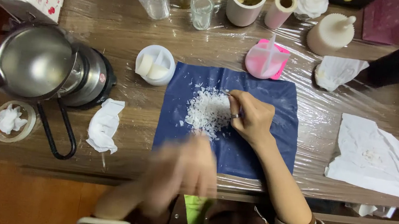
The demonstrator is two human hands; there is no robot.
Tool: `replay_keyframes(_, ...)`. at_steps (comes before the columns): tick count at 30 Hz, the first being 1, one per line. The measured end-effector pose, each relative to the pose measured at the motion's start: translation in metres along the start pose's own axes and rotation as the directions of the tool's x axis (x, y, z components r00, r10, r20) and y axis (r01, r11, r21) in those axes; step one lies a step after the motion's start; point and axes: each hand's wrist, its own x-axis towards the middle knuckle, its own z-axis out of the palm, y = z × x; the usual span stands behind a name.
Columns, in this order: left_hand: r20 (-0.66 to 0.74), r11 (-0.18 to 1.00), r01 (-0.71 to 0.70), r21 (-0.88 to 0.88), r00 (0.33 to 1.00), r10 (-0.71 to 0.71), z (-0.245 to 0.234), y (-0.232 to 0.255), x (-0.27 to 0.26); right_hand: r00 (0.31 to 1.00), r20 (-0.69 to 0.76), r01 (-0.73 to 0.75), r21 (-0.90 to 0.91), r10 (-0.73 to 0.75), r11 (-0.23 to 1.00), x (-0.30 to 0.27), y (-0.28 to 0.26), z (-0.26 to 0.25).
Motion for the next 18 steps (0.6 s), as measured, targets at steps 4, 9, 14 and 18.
replay_keyframes(4, -0.241, 0.731, -0.038, 0.682, 0.931, 0.274, -0.047, 0.015, 0.079, 0.997, -0.074, 0.005, -0.027, -0.007, 1.0, 0.001, 0.006, 0.003)
replay_keyframes(9, -0.246, 0.642, -0.007, 0.767, 0.92, 0.304, -0.083, 0.001, 0.076, 0.996, -0.08, -0.03, 0.025, 0.032, 0.999, -0.005, 0.013, 0.004)
replay_keyframes(14, -0.257, 0.645, 0.073, 0.761, 0.946, 0.196, -0.08, -0.001, 0.074, 1.0, 0.004, 0.015, -0.037, -0.015, 0.999, -0.009, 0.007, 0.011)
replay_keyframes(18, -0.236, 0.627, 0.108, 0.771, 0.964, 0.123, -0.083, -0.011, 0.066, 0.997, 0.072, 0.029, -0.018, -0.027, 0.999, -0.009, 0.0, 0.015)
